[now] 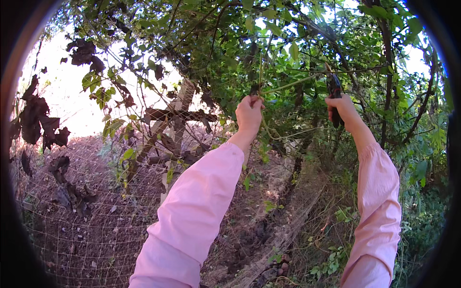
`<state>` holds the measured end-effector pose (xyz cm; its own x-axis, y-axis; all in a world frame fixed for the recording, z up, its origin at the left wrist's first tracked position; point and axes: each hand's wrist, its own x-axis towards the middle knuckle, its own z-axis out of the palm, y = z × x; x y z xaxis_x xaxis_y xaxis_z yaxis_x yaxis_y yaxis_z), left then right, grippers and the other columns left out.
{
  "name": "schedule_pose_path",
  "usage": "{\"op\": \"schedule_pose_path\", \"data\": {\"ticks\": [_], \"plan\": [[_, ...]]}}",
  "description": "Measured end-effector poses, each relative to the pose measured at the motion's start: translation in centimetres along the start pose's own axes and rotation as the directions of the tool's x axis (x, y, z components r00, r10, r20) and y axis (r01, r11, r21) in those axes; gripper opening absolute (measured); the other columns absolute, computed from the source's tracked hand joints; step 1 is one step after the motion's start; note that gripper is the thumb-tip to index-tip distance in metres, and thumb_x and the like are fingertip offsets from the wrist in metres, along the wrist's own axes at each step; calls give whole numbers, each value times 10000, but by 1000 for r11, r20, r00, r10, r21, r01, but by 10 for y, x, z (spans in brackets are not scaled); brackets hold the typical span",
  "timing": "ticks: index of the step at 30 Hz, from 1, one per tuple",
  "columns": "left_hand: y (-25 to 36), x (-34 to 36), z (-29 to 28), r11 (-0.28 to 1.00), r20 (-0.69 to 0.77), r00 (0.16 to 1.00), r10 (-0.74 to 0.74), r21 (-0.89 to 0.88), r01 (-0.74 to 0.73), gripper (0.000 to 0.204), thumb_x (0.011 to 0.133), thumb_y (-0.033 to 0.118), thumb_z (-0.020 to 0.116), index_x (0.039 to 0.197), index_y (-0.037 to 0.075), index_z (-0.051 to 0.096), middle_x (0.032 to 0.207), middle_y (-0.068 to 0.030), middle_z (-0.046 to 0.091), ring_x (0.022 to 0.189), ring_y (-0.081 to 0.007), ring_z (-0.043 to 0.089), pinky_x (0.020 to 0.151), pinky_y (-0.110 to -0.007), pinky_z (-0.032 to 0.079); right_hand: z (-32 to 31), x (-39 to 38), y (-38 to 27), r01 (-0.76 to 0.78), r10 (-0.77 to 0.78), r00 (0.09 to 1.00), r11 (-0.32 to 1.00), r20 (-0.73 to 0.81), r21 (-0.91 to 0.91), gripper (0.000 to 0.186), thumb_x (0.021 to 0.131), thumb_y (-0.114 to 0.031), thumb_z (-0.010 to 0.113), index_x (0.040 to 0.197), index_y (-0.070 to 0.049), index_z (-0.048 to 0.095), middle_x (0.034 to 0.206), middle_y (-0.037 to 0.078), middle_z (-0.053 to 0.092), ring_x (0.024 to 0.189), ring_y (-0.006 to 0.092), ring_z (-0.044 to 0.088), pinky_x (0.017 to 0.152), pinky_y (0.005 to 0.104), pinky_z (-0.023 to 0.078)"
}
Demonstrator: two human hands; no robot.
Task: The person uses pruning shears to cut small branches and leaves from a vine growing on a wire fence. They repeatedly reach into the foliage, grasp stems, and snip them, then drop the cuttings to the ground.
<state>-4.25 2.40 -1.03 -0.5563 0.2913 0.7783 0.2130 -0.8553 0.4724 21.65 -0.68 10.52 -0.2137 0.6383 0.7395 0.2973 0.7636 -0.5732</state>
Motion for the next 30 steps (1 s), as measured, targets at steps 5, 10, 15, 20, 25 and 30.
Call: {"op": "schedule_pose_path", "data": {"ticks": [5, 10, 15, 20, 25, 30], "plan": [[4, 8, -14, 996, -6, 999, -35, 87, 35, 129, 888, 95, 551, 926, -10, 617, 785, -49, 654, 719, -96, 587, 683, -240, 445, 14, -3, 5, -144, 144, 990, 989, -1, 25, 175, 769, -130, 643, 839, -42, 509, 618, 22, 509, 455, 118, 496, 417, 282, 422], [-3, 15, -28, 990, -16, 1000, -3, 142, 5, 149, 877, 110, 562, 927, -20, 615, 792, -57, 665, 701, -119, 605, 673, -258, 459, 19, 7, -14, -158, -120, 944, 654, -308, -740, 321, 743, -107, 504, 1017, 58, 534, 1018, 262, 600, 973, 430, 558, 838, 474, 437], [-15, 19, -30, 966, -47, 999, 1, 259, 12, 170, 848, 183, 584, 924, 44, 648, 772, -49, 682, 742, -178, 640, 700, -297, 475, 19, 27, -29, 3, -281, 929, 659, -242, -752, 379, 744, -171, 523, 1051, 51, 530, 1026, 255, 616, 966, 405, 595, 834, 452, 469], [-18, 9, -23, 968, 5, 998, 64, 244, -63, 134, 871, 99, 556, 923, -5, 622, 759, -59, 662, 709, -128, 617, 680, -265, 468, 61, 69, -50, 182, -341, 934, 711, -106, -679, 387, 645, -146, 602, 980, 46, 588, 901, 260, 623, 833, 375, 608, 719, 426, 466], [-13, 1, -21, 935, -14, 998, 60, 350, -51, 165, 861, 118, 567, 953, -8, 620, 782, -77, 674, 732, -154, 643, 682, -274, 480, 87, 93, -83, 237, -307, 952, 754, -10, -612, 336, 600, -214, 581, 785, 55, 658, 828, 274, 645, 812, 397, 643, 732, 410, 510], [0, -8, -17, 954, -38, 999, 7, 299, 5, 180, 847, 155, 572, 931, 9, 637, 781, -72, 687, 738, -182, 654, 698, -302, 487, 89, 104, -101, 391, -371, 914, 688, 167, -612, 256, 550, -204, 632, 630, 39, 639, 634, 196, 622, 614, 322, 618, 588, 374, 488]]}}
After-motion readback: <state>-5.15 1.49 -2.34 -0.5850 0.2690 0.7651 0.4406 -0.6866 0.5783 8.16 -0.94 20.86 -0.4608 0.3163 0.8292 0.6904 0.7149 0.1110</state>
